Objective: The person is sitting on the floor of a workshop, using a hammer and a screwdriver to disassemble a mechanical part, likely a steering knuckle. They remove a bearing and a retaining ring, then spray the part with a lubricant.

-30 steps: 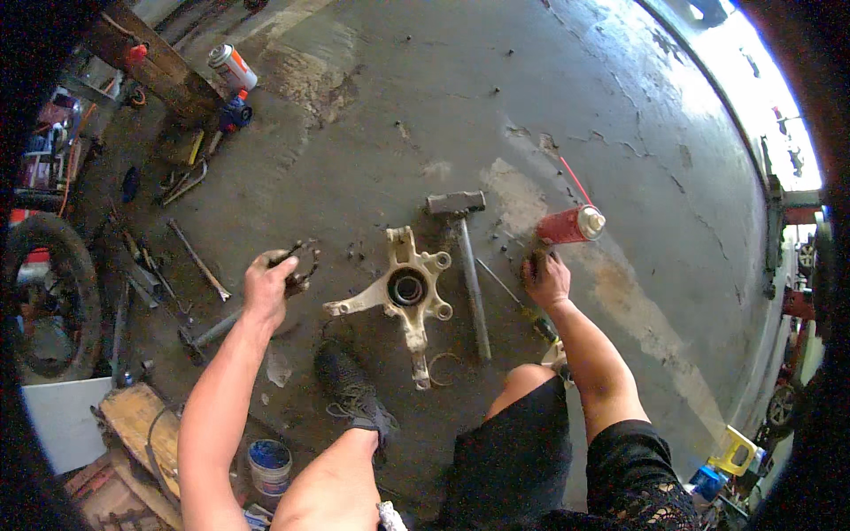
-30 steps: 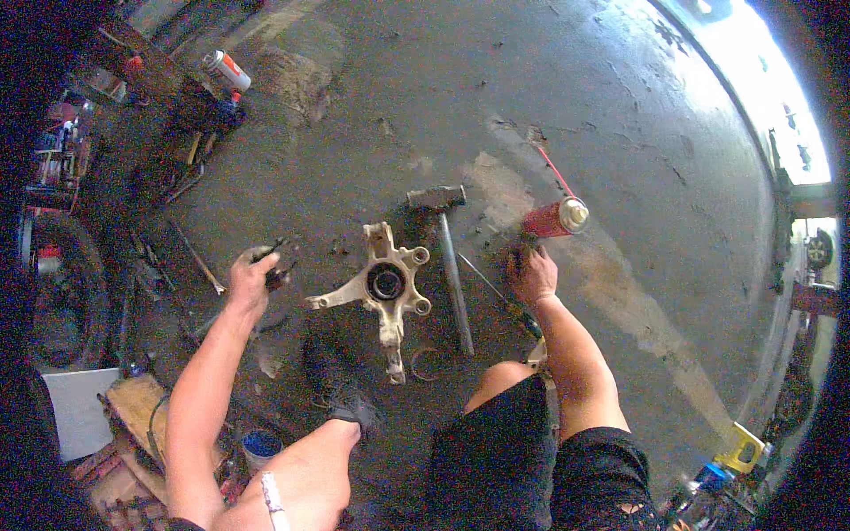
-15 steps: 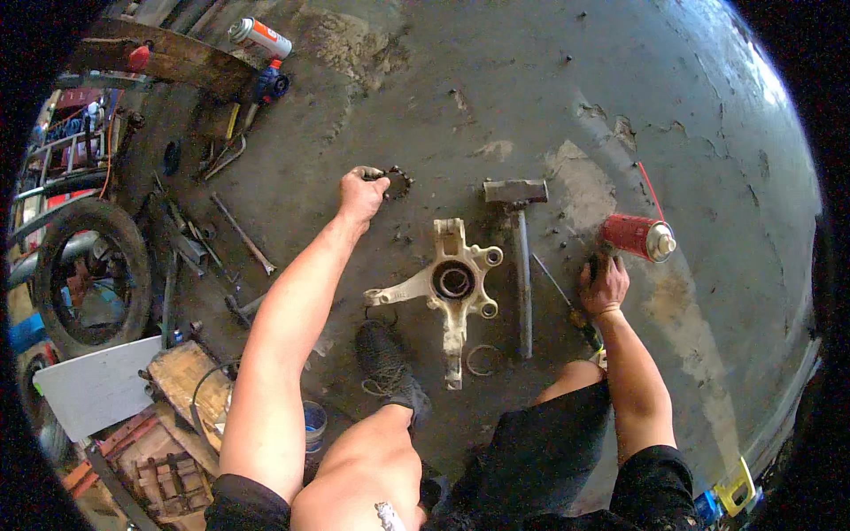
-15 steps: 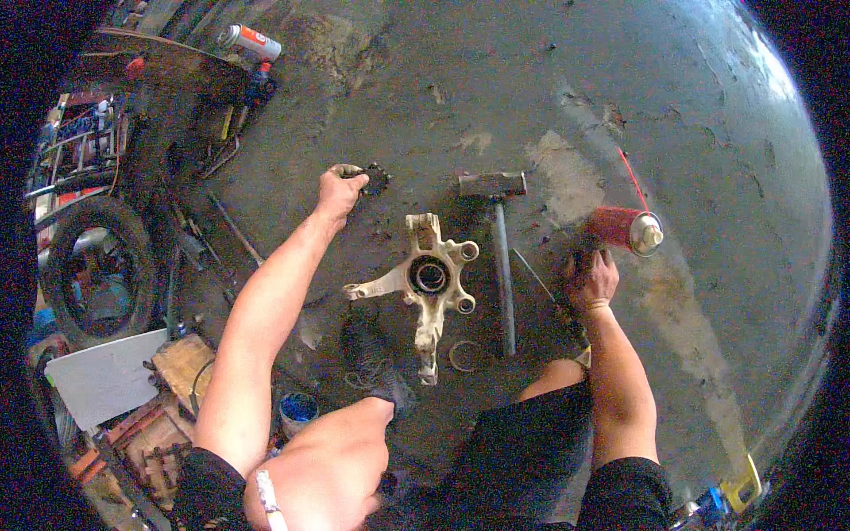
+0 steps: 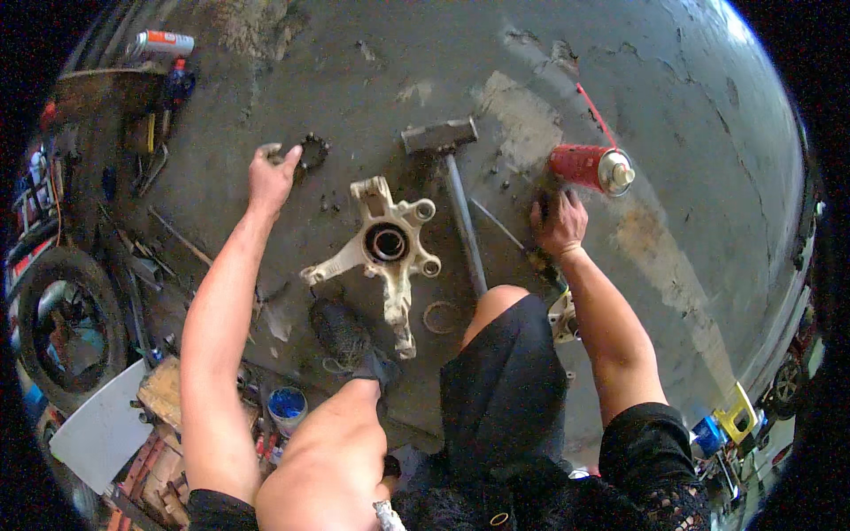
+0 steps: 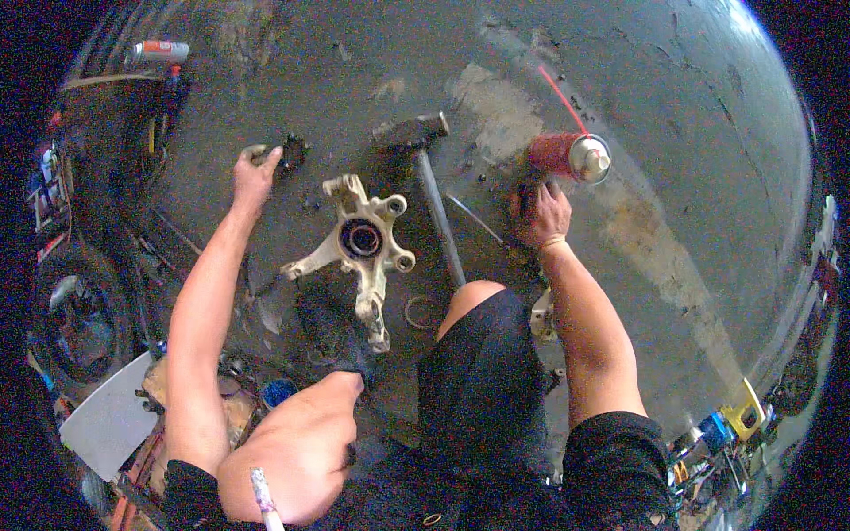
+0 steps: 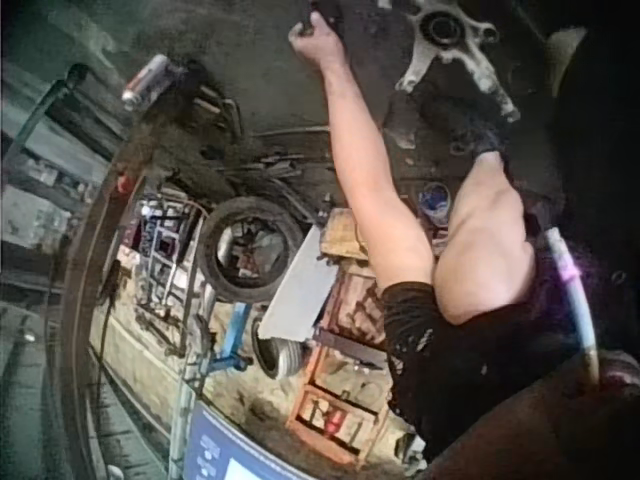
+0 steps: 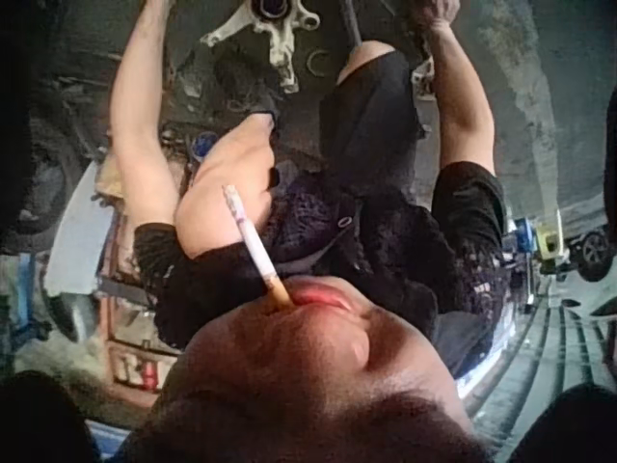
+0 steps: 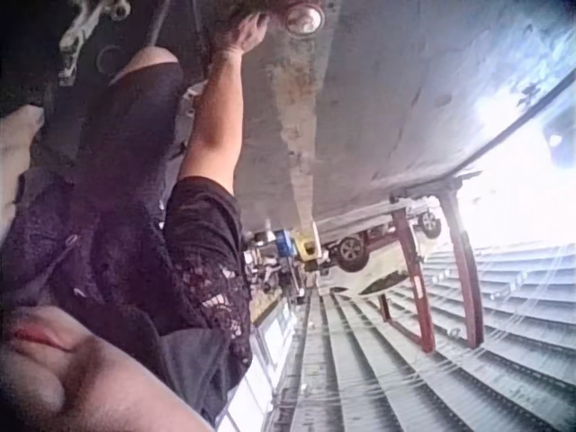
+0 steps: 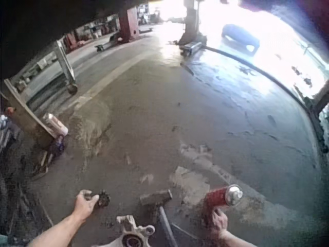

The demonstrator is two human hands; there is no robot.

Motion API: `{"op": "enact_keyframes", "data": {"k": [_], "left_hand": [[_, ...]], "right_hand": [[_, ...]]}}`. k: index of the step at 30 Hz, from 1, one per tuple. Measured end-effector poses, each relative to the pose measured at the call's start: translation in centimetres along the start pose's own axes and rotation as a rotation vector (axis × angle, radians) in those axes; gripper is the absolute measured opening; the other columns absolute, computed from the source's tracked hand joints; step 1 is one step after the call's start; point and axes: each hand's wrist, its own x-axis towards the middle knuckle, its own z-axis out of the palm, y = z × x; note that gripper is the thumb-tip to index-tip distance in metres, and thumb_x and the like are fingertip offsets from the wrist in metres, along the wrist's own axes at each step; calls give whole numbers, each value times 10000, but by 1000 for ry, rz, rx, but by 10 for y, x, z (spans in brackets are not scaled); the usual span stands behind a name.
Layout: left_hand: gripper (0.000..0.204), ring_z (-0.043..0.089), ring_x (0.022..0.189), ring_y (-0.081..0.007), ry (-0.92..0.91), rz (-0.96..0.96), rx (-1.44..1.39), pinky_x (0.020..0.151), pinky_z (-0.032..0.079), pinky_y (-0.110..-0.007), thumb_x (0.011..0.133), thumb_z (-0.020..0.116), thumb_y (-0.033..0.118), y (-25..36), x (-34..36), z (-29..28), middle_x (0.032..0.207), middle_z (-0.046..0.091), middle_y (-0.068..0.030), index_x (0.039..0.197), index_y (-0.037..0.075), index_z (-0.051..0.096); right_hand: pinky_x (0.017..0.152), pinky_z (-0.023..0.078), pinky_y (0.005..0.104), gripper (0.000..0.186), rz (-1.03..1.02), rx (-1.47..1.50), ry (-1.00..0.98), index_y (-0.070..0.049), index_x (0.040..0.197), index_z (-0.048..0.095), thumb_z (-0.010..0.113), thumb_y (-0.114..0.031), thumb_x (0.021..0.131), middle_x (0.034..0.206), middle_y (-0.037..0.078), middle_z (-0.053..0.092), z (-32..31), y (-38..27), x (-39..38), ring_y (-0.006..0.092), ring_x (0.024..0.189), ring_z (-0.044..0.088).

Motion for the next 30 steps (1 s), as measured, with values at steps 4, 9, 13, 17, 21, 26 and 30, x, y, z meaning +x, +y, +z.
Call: {"op": "enact_keyframes", "data": {"k": [4, 9, 13, 17, 21, 26, 30], "left_hand": [[374, 624, 931, -263, -179, 253, 324, 841, 491, -369, 884, 678, 312, 53, 2, -41, 1027, 635, -170, 1053, -14, 608], [359, 552, 1108, -375, -262, 698, 624, 929, 461, -449, 863, 656, 232, 155, 89, -42, 1174, 592, -169, 1160, 42, 585], [395, 520, 1207, -370, -134, 569, 598, 987, 449, -439, 887, 615, 212, 239, 210, 43, 1280, 564, -170, 1250, 65, 565], [506, 512, 1253, -337, 86, 476, 490, 1038, 430, -423, 862, 621, 209, 270, 325, 113, 1321, 558, -155, 1338, 69, 524], [487, 543, 1221, -308, 10, 322, 673, 1058, 413, -422, 878, 585, 254, 293, 344, 152, 1321, 572, -161, 1339, 100, 558], [281, 590, 1120, -334, 178, 390, 769, 928, 491, -409, 827, 611, 78, 301, 332, 156, 1205, 606, -149, 1100, 85, 679], [246, 613, 1040, -337, 25, 479, 388, 875, 503, -413, 769, 608, 44, 314, 291, 173, 1088, 637, -157, 1003, 66, 683]], "right_hand": [[710, 464, 521, 291, 11, 47, 82, -67, 1032, 559, 641, -200, 786, 974, 177, 583, -5, 11, -7, 417, 907, 547], [950, 415, 532, 437, -28, -135, 2, -45, 1172, 564, 654, -234, 788, 1175, 197, 590, -13, -1, 1, 440, 1107, 517], [868, 489, 510, 512, 10, -10, -138, -15, 1242, 534, 642, -293, 825, 1207, 238, 578, 3, 8, -10, 444, 1047, 580], [918, 456, 519, 531, 95, 262, -134, -5, 1277, 510, 640, -234, 816, 1194, 241, 555, 15, 10, -24, 440, 1079, 548], [945, 441, 511, 526, 498, 915, -183, -5, 1267, 511, 641, -196, 796, 1197, 238, 544, 27, 17, -35, 410, 1091, 537], [952, 447, 516, 546, 616, 1062, -316, -5, 1276, 505, 650, -224, 797, 1201, 232, 554, 26, 18, -46, 405, 1091, 548], [957, 451, 519, 564, 661, 1115, -335, -5, 1283, 501, 657, -246, 797, 1204, 227, 562, 28, 15, -50, 400, 1091, 556]]}}
